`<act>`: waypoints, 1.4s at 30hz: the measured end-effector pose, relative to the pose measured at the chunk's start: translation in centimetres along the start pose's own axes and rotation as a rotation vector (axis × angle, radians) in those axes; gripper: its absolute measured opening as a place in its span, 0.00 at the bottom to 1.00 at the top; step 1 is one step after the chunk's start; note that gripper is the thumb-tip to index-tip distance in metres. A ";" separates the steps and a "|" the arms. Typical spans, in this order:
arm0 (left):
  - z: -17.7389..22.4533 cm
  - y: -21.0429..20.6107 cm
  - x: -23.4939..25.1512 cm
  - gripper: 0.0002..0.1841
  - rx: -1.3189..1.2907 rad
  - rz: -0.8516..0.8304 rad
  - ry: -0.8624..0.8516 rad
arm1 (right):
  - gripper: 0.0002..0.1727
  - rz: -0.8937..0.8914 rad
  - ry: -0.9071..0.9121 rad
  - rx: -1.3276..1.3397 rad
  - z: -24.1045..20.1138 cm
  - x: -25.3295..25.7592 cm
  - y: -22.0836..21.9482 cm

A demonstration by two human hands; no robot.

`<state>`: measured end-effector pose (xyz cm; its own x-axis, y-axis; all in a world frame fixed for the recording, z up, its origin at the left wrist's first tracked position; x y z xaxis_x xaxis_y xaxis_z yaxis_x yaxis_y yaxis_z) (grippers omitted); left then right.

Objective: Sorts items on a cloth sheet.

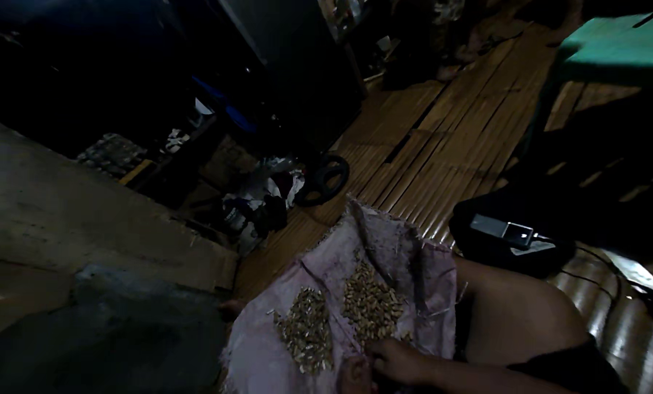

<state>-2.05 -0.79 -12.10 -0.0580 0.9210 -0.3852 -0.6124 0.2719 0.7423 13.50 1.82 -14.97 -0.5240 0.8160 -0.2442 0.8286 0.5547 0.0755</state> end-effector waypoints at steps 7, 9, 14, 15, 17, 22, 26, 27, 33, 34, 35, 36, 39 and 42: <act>0.4 0.2 -0.5 0.16 0.032 0.011 0.021 | 0.22 -0.046 -0.072 -0.006 -0.9 -0.6 0.2; 0.2 0.1 -0.4 0.15 -0.006 0.001 0.077 | 0.21 -0.044 -0.059 -0.006 -0.9 -0.5 0.3; -0.3 -0.3 -0.1 0.12 -0.060 -0.062 0.111 | 0.18 -0.045 -0.028 -0.074 -0.6 -0.3 0.2; -0.4 -0.5 0.0 0.12 -0.043 -0.067 0.106 | 0.18 -0.045 -0.041 -0.080 -0.6 -0.3 0.2; -0.3 -0.7 0.0 0.12 0.002 -0.080 0.098 | 0.18 -0.050 -0.058 -0.088 -0.7 -0.4 0.3; 0.2 -0.8 0.0 0.11 0.094 -0.087 0.107 | 0.19 -0.078 -0.077 -0.127 -1.2 -0.7 0.3; 0.4 -0.4 0.1 0.09 0.027 -0.106 0.153 | 0.19 -0.101 -0.071 -0.150 -0.9 -0.4 0.2; 0.3 -0.4 0.1 0.09 0.001 -0.109 0.153 | 0.19 -0.103 -0.063 -0.147 -0.8 -0.4 0.2; 0.2 -0.3 0.3 0.09 -0.188 -0.149 0.161 | 0.18 -0.103 -0.026 -0.113 -0.8 -0.4 0.3; 0.2 -0.2 0.3 0.10 -0.213 -0.154 0.162 | 0.18 -0.099 -0.015 -0.111 -0.8 -0.4 0.3; 0.2 -0.2 0.3 0.10 -0.241 -0.150 0.159 | 0.18 -0.090 -0.008 -0.107 -0.8 -0.4 0.4; 0.1 -0.2 0.3 0.10 -0.260 -0.143 0.152 | 0.18 -0.080 -0.006 -0.100 -0.8 -0.4 0.4; -0.2 -0.2 0.5 0.09 -0.312 -0.127 0.128 | 0.18 -0.057 -0.005 -0.068 -0.8 -0.3 0.5; -0.3 -0.3 0.7 0.10 -0.349 -0.121 0.126 | 0.18 -0.038 -0.006 -0.050 -0.7 -0.2 0.6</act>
<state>-2.18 -0.36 -12.76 -0.0524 0.8407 -0.5390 -0.8510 0.2448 0.4646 13.99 2.07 -14.20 -0.5535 0.7934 -0.2534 0.7973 0.5927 0.1142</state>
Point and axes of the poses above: each hand's wrist, its own x-axis towards the middle knuckle, its own y-axis out of the back of the hand, z = x × y, the point moved 5 cm from there along x, towards the middle knuckle, and after that the axes turned 11 degrees about x, right-handed, at the moved point
